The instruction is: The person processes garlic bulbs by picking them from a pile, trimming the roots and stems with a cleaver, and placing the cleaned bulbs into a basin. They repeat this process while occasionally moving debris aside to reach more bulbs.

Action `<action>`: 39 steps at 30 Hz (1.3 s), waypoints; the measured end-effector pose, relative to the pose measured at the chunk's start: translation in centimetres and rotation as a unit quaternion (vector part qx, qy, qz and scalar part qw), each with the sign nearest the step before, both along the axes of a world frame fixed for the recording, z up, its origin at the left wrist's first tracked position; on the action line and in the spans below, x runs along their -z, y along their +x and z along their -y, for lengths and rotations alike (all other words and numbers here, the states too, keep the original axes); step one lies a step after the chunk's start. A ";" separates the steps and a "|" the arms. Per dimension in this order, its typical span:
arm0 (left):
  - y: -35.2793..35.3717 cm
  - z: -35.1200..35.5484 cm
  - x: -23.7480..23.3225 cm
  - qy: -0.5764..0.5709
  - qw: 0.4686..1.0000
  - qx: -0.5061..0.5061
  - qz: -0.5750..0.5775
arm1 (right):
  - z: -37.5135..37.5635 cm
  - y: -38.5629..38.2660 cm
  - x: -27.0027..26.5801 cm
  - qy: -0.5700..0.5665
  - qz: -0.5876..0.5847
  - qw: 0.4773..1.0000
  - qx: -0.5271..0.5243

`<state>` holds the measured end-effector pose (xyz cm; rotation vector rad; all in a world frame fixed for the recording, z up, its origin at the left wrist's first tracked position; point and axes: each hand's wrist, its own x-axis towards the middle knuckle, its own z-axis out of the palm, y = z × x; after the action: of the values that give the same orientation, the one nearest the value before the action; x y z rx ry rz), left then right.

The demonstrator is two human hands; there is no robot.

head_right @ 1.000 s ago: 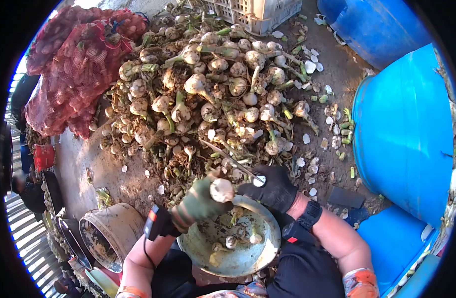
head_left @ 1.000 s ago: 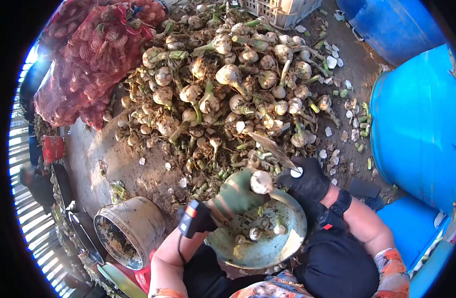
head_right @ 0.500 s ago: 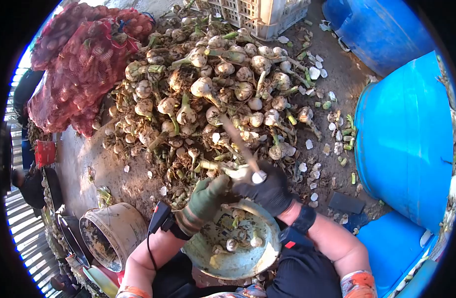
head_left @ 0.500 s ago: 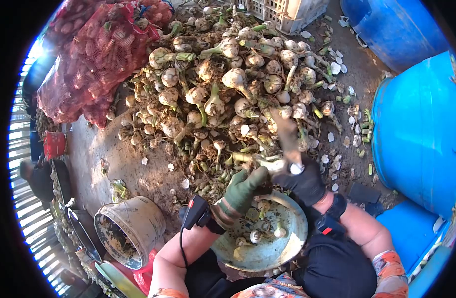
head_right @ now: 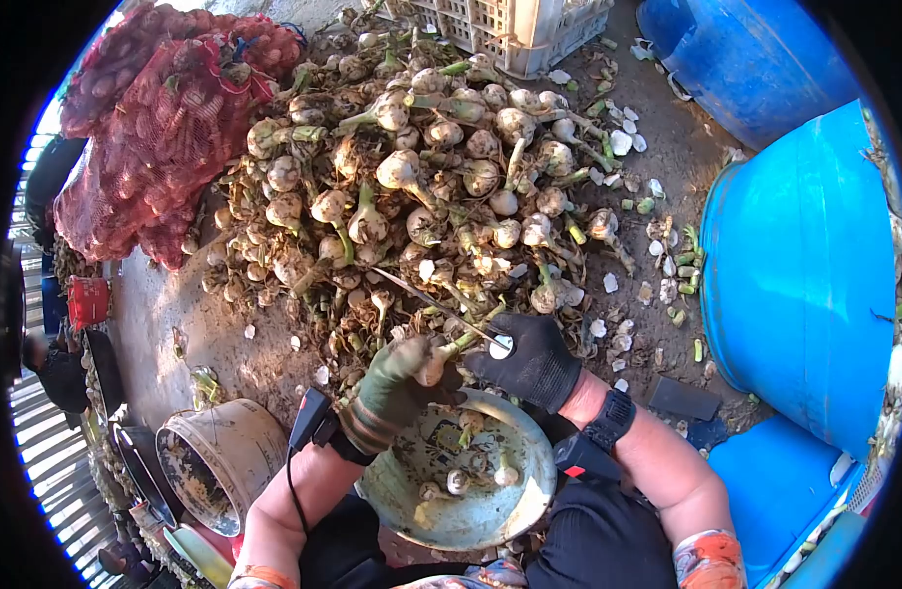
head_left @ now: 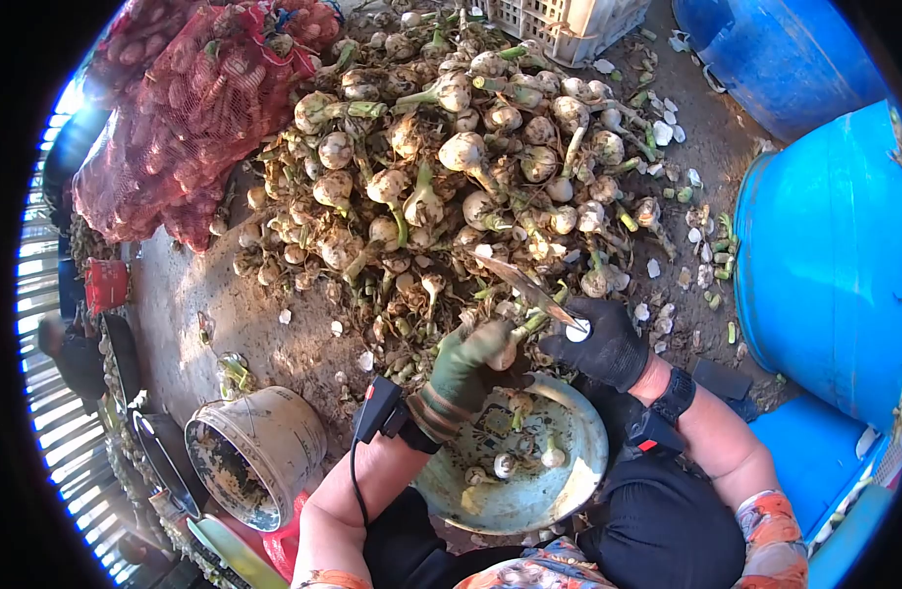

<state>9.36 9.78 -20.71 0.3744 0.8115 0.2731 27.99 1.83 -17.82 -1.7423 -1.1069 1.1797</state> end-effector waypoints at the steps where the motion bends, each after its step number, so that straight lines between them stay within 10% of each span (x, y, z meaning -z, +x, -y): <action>1: 0.0 0.0 0.1 0.077 0.997 0.023 0.001 | 0.0 0.0 -0.1 -0.018 -0.007 1.000 -0.002; 9: 0.5 -0.3 -1.7 0.051 0.998 -0.028 0.009 | 1.3 0.5 2.8 -0.039 0.030 0.999 0.018; 12: -0.5 -0.4 -2.9 0.101 0.988 -0.006 0.120 | 4.5 0.3 8.9 -0.111 0.076 0.976 -0.172; 16: -3.3 -1.3 -2.2 0.234 0.899 0.336 0.157 | 4.9 1.6 7.5 -0.160 0.040 0.984 -0.065; 19: -3.5 -2.9 3.3 0.272 0.932 0.116 -0.209 | 4.3 2.6 6.8 -0.131 0.079 0.987 -0.037; 22: -1.6 -8.2 5.8 0.438 0.584 0.374 -0.572 | 3.4 2.3 5.7 -0.124 0.084 0.988 -0.039; 29: -0.4 -8.9 9.2 0.450 0.556 0.418 -0.560 | 2.8 1.7 4.5 -0.128 0.079 0.988 -0.045; 30: -0.7 -8.6 10.7 0.320 0.823 0.199 -0.426 | 2.9 1.9 4.4 -0.131 0.084 0.987 -0.043; 31: -1.1 -8.1 11.5 0.138 0.963 -0.049 -0.227 | 2.8 1.9 4.1 -0.132 0.083 0.987 -0.040; 37: -2.5 -5.3 5.6 0.300 0.938 0.089 -0.149 | 1.4 0.5 2.2 0.007 0.221 0.971 -0.096; 39: -3.4 -4.7 8.0 -0.023 0.991 -0.056 0.124 | 0.9 0.1 1.6 0.121 0.216 0.965 -0.089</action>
<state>6.01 14.44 -28.75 0.2470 0.5940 0.3963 28.08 0.92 -19.44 -1.7768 -1.6210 0.7360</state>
